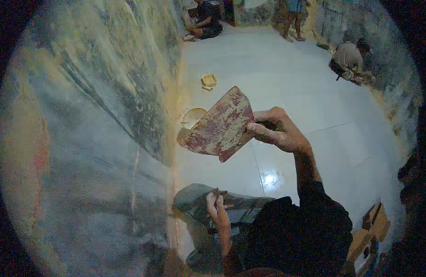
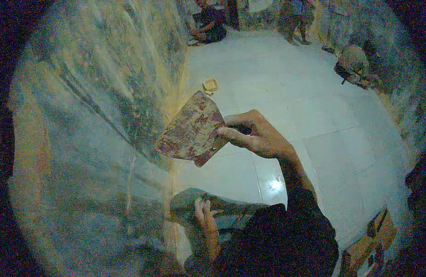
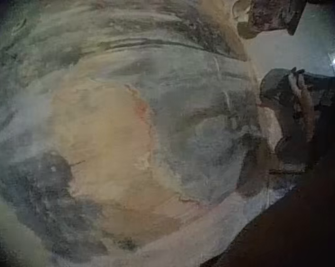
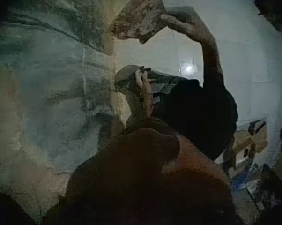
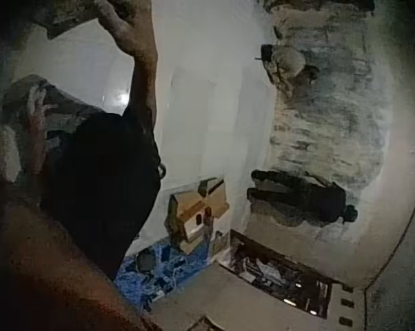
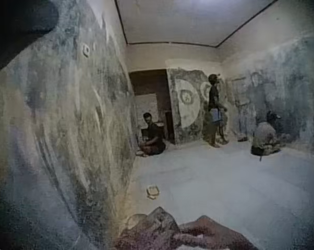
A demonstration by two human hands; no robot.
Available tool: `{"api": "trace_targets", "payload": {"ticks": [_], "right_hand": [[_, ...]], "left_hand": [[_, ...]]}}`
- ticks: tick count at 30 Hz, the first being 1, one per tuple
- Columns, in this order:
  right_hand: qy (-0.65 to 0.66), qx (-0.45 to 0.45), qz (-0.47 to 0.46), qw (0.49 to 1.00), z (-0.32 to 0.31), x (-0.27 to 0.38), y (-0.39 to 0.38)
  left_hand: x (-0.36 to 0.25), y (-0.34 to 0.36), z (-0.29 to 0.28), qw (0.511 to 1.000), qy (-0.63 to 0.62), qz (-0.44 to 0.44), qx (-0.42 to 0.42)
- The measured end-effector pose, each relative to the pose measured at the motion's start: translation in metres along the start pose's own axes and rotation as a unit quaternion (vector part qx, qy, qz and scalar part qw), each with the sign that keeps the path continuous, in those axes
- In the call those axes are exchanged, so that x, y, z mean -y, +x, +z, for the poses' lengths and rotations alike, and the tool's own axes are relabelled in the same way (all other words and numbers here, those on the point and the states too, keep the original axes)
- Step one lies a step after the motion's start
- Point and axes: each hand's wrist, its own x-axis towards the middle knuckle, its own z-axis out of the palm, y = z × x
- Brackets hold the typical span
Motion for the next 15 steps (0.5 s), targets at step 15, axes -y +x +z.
{"api": "trace_targets", "payload": {"ticks": [15], "right_hand": [[-0.023, -0.009, -0.007, 1.0, 0.001, 0.006, -0.001]], "left_hand": [[-0.007, -0.004, 0.012, 0.999, 0.003, 0.028, -0.039]]}}
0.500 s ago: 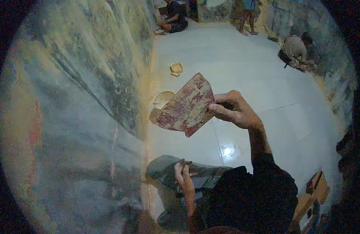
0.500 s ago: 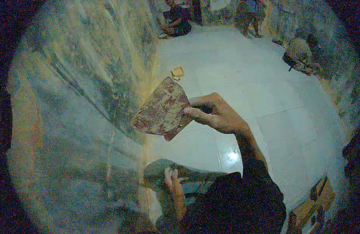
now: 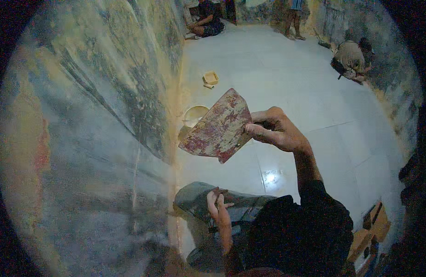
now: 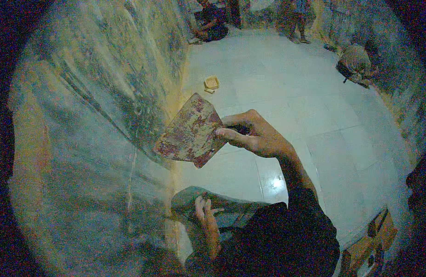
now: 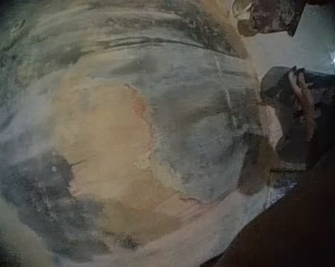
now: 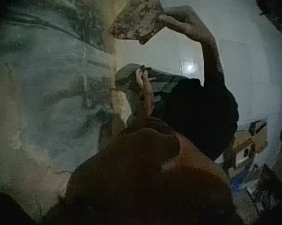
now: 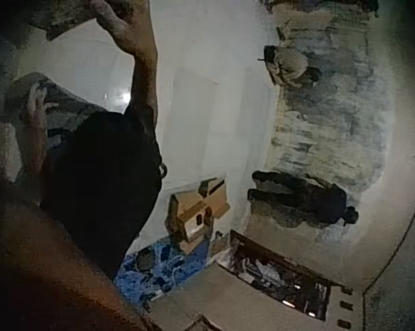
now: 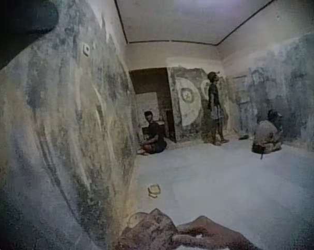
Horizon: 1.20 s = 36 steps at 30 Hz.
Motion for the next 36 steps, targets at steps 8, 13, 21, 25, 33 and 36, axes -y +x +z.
{"api": "trace_targets", "payload": {"ticks": [8, 13, 21, 25, 33, 36], "right_hand": [[0.0, 0.01, 0.012, 1.0, -0.002, 0.0, -0.001], [0.02, 0.014, -0.005, 1.0, 0.009, -0.012, 0.004], [0.06, 0.058, 0.012, 0.996, 0.001, -0.014, 0.005], [0.079, 0.071, 0.049, 0.993, 0.025, -0.018, 0.008], [0.103, 0.136, 0.056, 0.984, 0.046, -0.037, 0.007], [0.078, 0.153, 0.035, 0.985, 0.05, -0.041, 0.025]], "left_hand": [[-0.004, -0.003, 0.005, 0.999, -0.024, -0.023, 0.008], [-0.002, -0.001, -0.001, 1.0, -0.008, -0.01, -0.006], [-0.019, -0.011, 0.013, 1.0, 0.009, -0.007, -0.008], [-0.051, -0.019, 0.026, 0.996, 0.035, 0.071, -0.03], [-0.1, -0.018, 0.067, 0.903, 0.26, 0.274, -0.205], [-0.114, -0.001, 0.073, 0.797, 0.439, 0.341, -0.236]]}}
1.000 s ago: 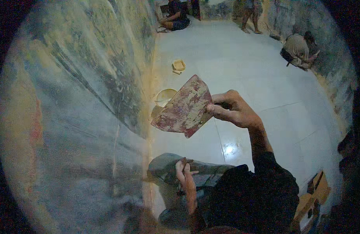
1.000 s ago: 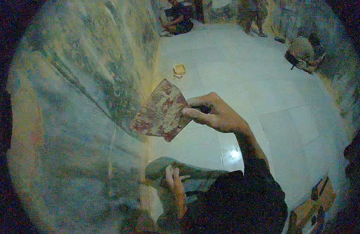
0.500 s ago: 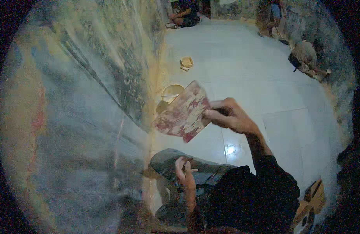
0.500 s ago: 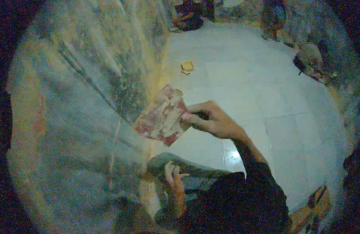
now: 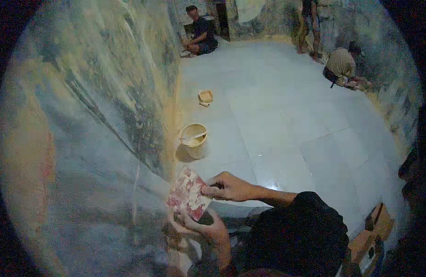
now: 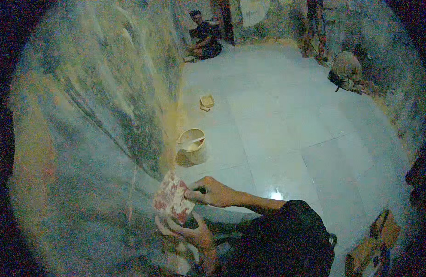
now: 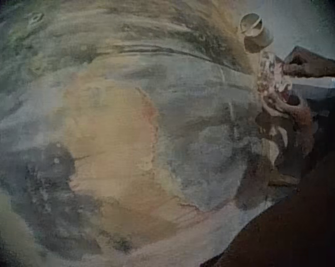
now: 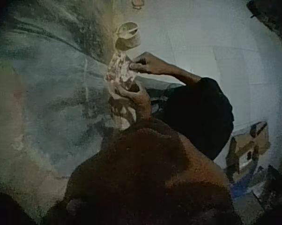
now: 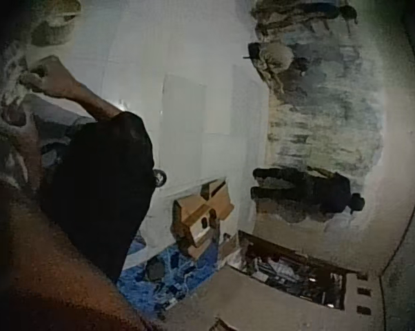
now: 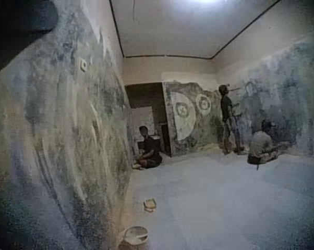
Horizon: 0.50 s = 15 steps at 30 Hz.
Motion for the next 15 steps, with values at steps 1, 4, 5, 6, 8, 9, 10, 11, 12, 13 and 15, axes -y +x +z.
{"api": "trace_targets", "payload": {"ticks": [1, 4, 5, 6, 8, 9, 10, 11, 12, 13, 15], "right_hand": [[0.001, 0.002, 0.0, 1.0, -0.001, 0.0, 0.002], [0.007, 0.035, -0.006, 0.999, 0.003, -0.016, 0.004], [-0.007, 0.041, -0.026, 0.999, 0.005, -0.03, 0.006], [-0.02, 0.049, -0.046, 0.998, 0.007, -0.036, 0.009], [-0.045, 0.05, -0.053, 0.996, 0.008, -0.044, 0.012], [-0.052, 0.05, -0.068, 0.995, 0.008, -0.04, 0.011], [-0.059, 0.049, -0.082, 0.994, 0.008, -0.038, 0.012], [-0.056, 0.057, -0.083, 0.993, 0.011, -0.044, 0.011], [-0.088, 0.034, -0.098, 0.991, 0.014, -0.052, 0.011], [-0.12, 0.011, -0.113, 0.986, 0.015, -0.06, 0.011], [-0.092, 0.044, -0.089, 0.991, 0.014, -0.065, 0.014]], "left_hand": [[0.005, -0.005, 0.007, 0.998, -0.022, -0.043, 0.027], [0.016, -0.01, 0.022, 0.997, 0.01, -0.065, 0.049], [0.019, -0.011, 0.025, 0.996, 0.068, -0.046, 0.044], [0.019, -0.007, 0.027, 0.996, 0.066, -0.046, 0.043], [0.018, 0.001, 0.03, 0.992, 0.12, 0.032, -0.024], [0.019, 0.005, 0.03, 0.991, 0.125, 0.028, -0.026], [0.02, 0.008, 0.03, 0.989, 0.129, 0.065, -0.029], [0.021, 0.01, 0.03, 0.985, 0.134, 0.103, -0.031], [0.023, 0.007, 0.034, 0.985, 0.135, 0.101, -0.034], [0.025, 0.004, 0.037, 0.99, 0.111, 0.087, -0.029], [0.023, 0.004, 0.037, 0.993, 0.09, 0.073, -0.025]]}}
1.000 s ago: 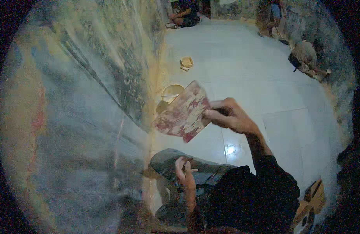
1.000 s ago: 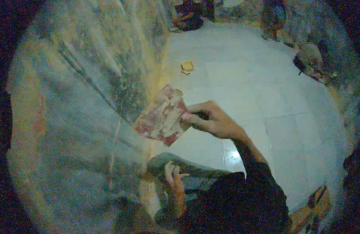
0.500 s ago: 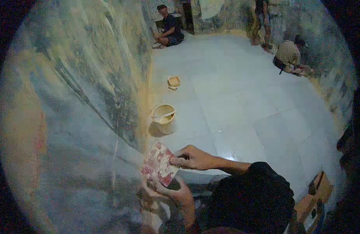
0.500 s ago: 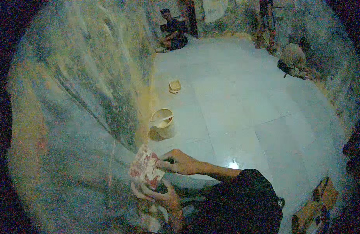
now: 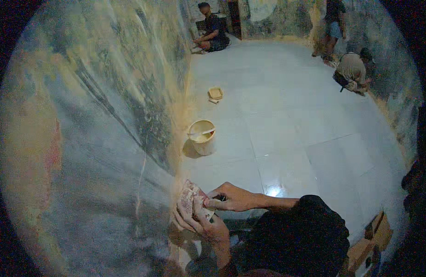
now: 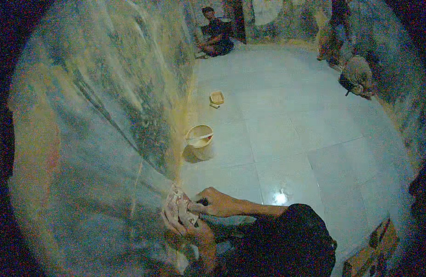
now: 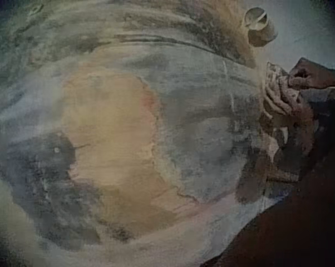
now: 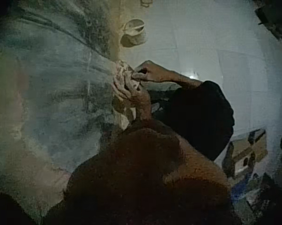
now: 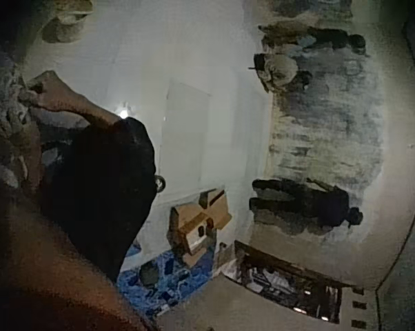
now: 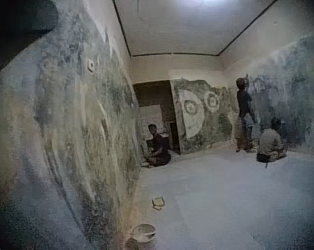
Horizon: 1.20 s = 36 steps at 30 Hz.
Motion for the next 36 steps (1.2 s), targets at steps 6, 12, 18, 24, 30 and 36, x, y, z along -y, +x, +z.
{"api": "trace_targets", "payload": {"ticks": [6, 12, 18, 24, 30, 36], "right_hand": [[0.028, 0.041, 0.028, 0.998, 0.003, -0.003, 0.0], [0.016, 0.047, 0.032, 0.998, 0.004, -0.005, 0.0], [0.018, 0.04, 0.013, 0.999, 0.011, -0.021, -0.002], [0.05, 0.033, 0.007, 0.998, 0.014, -0.028, -0.001], [0.038, 0.043, 0.011, 0.998, 0.018, -0.035, -0.001], [0.09, 0.019, -0.023, 0.995, 0.021, -0.027, 0.004]], "left_hand": [[0.004, -0.004, -0.001, 0.999, -0.046, -0.023, 0.018], [0.014, -0.018, 0.011, 0.997, -0.063, -0.032, 0.02], [0.023, -0.028, 0.026, 0.995, -0.083, -0.043, 0.026], [0.034, -0.04, 0.035, 0.993, -0.1, -0.057, 0.026], [0.047, -0.047, 0.044, 0.991, -0.114, -0.065, 0.02], [0.03, -0.009, 0.013, 0.997, -0.059, 0.042, 0.008]]}}
